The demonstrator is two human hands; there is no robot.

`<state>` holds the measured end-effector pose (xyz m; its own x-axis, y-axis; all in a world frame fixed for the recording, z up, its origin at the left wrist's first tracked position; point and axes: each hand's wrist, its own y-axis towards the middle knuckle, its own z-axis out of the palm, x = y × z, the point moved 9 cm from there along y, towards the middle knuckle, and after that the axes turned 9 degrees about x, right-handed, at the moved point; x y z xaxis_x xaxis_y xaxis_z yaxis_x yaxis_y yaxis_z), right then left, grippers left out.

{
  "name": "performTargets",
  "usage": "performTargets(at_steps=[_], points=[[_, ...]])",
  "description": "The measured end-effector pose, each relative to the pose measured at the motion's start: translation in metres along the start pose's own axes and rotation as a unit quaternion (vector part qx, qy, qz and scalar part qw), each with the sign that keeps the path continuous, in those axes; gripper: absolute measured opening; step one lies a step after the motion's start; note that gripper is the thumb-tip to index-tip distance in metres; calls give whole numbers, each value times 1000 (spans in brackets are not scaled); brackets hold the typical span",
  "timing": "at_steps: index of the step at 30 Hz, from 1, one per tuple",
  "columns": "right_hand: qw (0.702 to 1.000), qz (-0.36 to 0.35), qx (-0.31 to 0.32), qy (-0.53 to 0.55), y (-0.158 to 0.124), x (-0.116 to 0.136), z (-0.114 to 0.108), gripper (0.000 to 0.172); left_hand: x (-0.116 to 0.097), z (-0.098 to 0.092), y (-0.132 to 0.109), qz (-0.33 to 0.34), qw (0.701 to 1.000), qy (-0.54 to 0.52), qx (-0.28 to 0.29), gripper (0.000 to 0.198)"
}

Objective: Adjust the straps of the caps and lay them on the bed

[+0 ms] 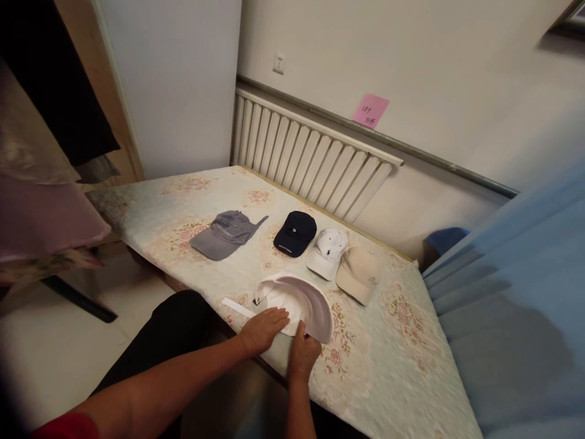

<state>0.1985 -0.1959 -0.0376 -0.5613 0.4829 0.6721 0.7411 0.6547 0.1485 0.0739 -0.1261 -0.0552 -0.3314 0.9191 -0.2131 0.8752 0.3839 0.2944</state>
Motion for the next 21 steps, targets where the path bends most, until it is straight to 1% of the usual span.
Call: performTargets(at_steps=[10, 15, 18, 21], points=[[1000, -2, -1, -7, 0, -3, 2, 64, 0, 0, -1, 2, 1000, -5, -5, 41], [1000, -1, -6, 4, -1, 0, -1, 65, -1, -2, -1, 7, 1000, -1, 10, 41], [1000, 3, -10, 14, -1, 2, -3, 64, -1, -8, -2, 10, 1000, 9, -16, 39], [1000, 12, -11, 22, -1, 1, -4, 62, 2, -17, -4, -15, 998, 26, -61, 35]])
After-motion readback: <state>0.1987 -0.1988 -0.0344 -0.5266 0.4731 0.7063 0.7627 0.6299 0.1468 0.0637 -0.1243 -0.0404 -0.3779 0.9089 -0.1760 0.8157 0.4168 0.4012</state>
